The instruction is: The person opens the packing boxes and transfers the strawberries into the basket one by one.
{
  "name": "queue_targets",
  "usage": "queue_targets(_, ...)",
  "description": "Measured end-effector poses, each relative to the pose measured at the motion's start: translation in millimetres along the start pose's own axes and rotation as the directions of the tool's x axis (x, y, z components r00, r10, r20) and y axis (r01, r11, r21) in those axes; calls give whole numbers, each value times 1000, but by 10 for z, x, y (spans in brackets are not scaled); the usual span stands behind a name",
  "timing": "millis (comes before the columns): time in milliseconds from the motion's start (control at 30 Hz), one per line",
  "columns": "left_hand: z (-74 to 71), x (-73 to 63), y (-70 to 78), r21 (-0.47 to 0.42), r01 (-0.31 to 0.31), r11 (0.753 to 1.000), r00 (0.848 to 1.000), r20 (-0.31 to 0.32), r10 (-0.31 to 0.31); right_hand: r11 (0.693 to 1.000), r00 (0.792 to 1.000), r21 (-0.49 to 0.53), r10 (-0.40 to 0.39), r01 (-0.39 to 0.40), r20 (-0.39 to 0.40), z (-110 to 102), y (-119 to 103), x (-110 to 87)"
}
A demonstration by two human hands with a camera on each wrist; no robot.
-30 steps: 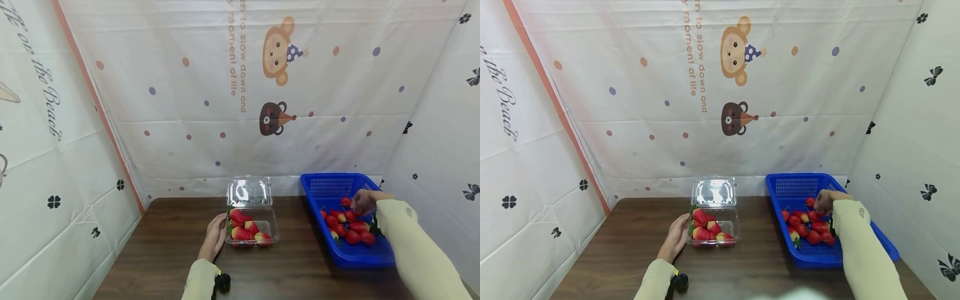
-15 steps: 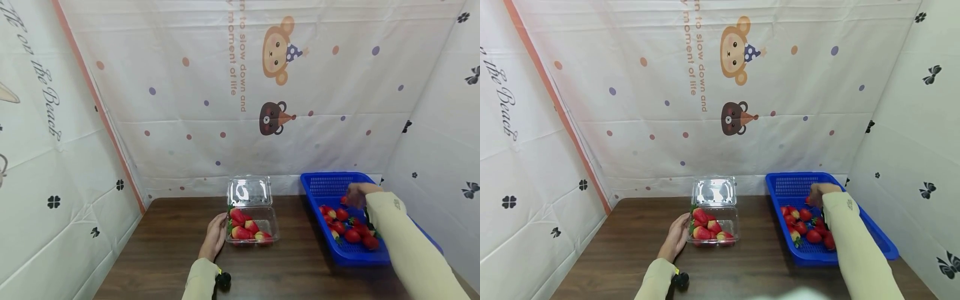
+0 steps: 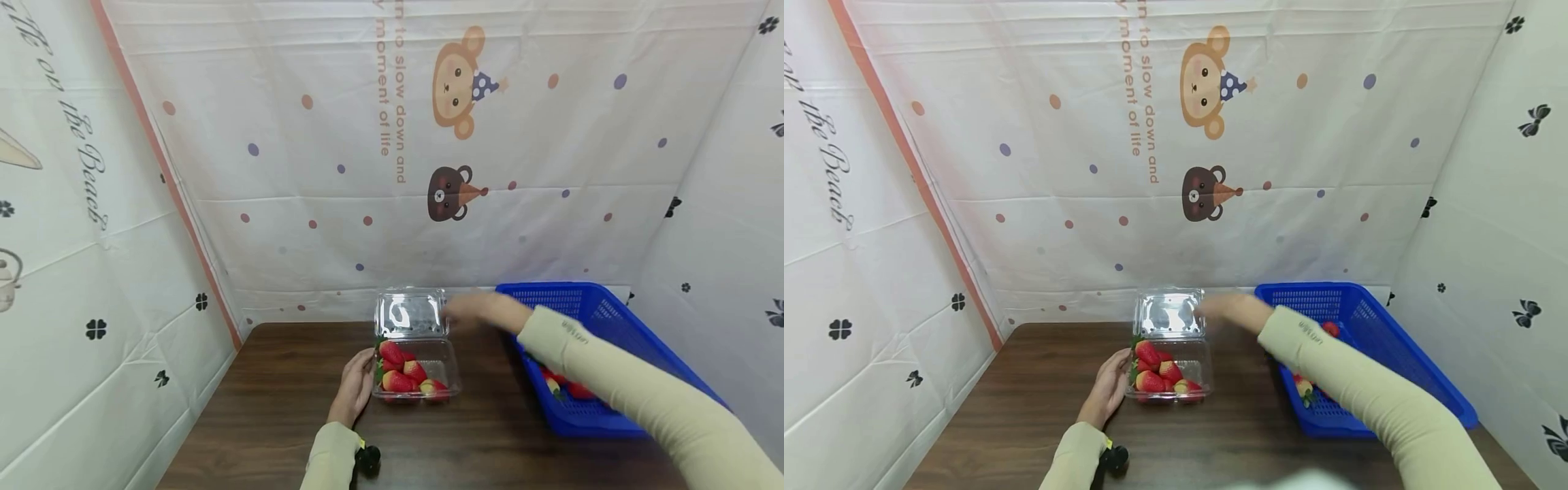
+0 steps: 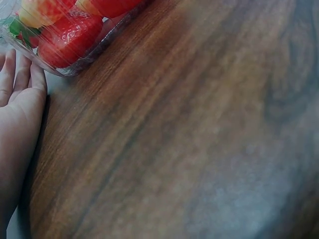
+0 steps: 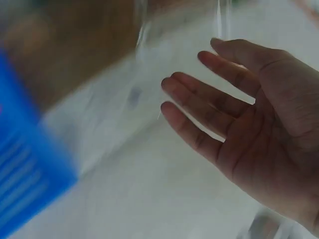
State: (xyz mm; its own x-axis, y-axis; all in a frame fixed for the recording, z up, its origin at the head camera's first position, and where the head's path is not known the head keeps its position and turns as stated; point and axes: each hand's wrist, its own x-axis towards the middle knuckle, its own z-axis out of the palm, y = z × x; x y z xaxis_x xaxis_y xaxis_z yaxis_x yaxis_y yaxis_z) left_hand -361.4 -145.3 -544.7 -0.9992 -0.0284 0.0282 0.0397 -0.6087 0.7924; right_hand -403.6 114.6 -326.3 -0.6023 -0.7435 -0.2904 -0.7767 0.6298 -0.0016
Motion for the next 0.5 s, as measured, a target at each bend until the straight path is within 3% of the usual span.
queue_targets(133, 11, -2, 19, -30, 6, 1000, 1000, -9, -7, 994, 994, -89, -61, 69, 93, 292, -504, 243)
queue_targets(233, 25, -12, 23, -28, 22, 999, 1000, -20, -22, 968, 987, -207, -124, 143, 100, 453, -721, 356)
queue_targets(333, 33, -25, 25, -13, 39, 999, 999, -31, -40, 942, 984, -283, -163, 177, 72, 543, -821, 429)
queue_targets(500, 30, -30, 36, -7, 42, 999, 999, -26, -42, 953, 985, -247, -170, 172, 31, 599, -853, 477)
